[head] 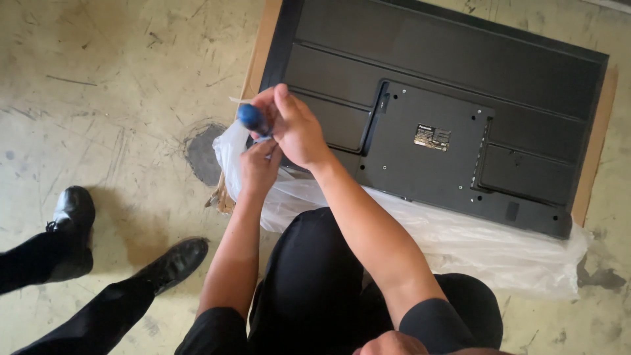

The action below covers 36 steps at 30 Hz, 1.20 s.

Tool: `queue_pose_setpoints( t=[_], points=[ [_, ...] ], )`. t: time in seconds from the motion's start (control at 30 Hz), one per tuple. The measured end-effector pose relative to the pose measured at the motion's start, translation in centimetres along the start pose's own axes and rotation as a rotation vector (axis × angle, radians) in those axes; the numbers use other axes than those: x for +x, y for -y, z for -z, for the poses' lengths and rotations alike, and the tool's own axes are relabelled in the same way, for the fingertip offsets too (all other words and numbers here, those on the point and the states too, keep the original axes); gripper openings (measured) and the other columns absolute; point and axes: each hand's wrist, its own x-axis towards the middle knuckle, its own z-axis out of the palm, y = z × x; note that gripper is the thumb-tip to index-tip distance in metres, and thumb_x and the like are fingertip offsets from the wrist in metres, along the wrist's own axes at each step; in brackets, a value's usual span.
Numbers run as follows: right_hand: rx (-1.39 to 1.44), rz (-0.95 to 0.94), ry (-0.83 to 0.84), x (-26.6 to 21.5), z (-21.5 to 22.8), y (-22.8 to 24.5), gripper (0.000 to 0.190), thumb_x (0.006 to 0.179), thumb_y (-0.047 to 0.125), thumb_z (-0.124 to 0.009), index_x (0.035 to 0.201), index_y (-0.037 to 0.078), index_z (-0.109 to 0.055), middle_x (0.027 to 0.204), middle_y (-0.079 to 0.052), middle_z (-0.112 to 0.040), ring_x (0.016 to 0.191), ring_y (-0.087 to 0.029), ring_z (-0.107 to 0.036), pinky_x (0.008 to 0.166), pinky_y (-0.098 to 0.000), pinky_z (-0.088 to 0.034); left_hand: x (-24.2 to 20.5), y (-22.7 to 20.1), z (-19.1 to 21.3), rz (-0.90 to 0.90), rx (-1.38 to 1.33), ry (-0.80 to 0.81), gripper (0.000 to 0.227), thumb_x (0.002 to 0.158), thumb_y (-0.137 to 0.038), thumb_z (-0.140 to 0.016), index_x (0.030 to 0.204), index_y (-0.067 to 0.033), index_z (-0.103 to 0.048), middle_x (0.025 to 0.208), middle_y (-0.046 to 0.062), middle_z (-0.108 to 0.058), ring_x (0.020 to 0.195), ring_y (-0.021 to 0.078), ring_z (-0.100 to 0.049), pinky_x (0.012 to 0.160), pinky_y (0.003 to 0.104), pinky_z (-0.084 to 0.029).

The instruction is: The person uses a screwdriver to tighten screws on the back of a television set, securing the stand or mounting bracket. The person kneels on the floor and works on the TV which is placed on a cardboard box.

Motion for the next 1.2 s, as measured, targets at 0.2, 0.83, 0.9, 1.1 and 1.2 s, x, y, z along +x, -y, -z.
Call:
queue_pose_setpoints(
  t=[0.2, 0.83, 0.9, 1.1, 1.2],
  points=[
    [-0.173, 0.052, -0.044, -2.5, 3.0, -3.1, 0.022, 0.099, 0.024, -0.067, 0.107, 0.003, -0.073, 0.088, -0.006, -0.07, 0.085, -0.008, -0.065, 0.083, -0.0239, -0.055, 1.1, -0.7, 0.1, 0.173, 0.086, -0.038, 0.022, 0.077, -0.035, -0.093, 0.079, -0.0194, -0.078, 0.071, 0.001, -0.073, 0.072, 0.0266, -0.073, 0.066, 0.039, -0.057],
    [-0.81, 0.3, 0.009, -4.3, 4.7, -4.5, 0.014, 0.098, 0.02, -0.071, 0.107, 0.01, -0.071, 0.101, -0.006, -0.067, 0.08, -0.023, -0.072, 0.062, -0.0279, -0.064, -0.2, -0.8, -1.1, 0.157, 0.038, -0.033, 0.013, 0.083, -0.023, -0.079, 0.085, -0.0127, -0.071, 0.077, 0.011, -0.069, 0.08, 0.0375, -0.069, 0.068, 0.048, -0.054],
    [-0.753, 0.217, -0.056, -4.5, 4.3, -4.3, 0.02, 0.092, 0.014, -0.077, 0.11, 0.009, -0.069, 0.099, -0.009, -0.067, 0.083, -0.027, -0.073, 0.067, -0.0329, -0.066, 0.1, -0.8, -1.4, 0.159, 0.041, -0.039, 0.012, 0.084, -0.022, -0.078, 0.086, -0.0122, -0.07, 0.078, 0.012, -0.068, 0.081, 0.0383, -0.068, 0.068, 0.048, -0.054],
    [-0.627, 0.161, -0.186, -4.5, 4.7, -4.6, 0.02, 0.085, 0.002, -0.081, 0.088, 0.006, -0.061, 0.088, -0.005, -0.06, 0.081, -0.023, -0.072, 0.073, -0.0298, -0.067, 1.2, -1.1, -2.3, 0.146, 0.038, -0.056, 0.01, 0.086, -0.019, -0.073, 0.088, -0.01, -0.068, 0.08, 0.015, -0.067, 0.083, 0.0418, -0.067, 0.068, 0.051, -0.053],
    [-0.638, 0.216, -0.22, -4.5, 5.6, -5.0, 0.021, 0.088, 0.004, -0.08, 0.09, 0.002, -0.06, 0.089, -0.01, -0.058, 0.08, -0.027, -0.071, 0.07, -0.0327, -0.068, 1.2, -1.4, -2.2, 0.07, -0.014, 0.002, 0.012, 0.084, -0.017, -0.074, 0.093, -0.0105, -0.069, 0.089, 0.013, -0.064, 0.086, 0.0433, -0.066, 0.068, 0.051, -0.053]
  ],
)
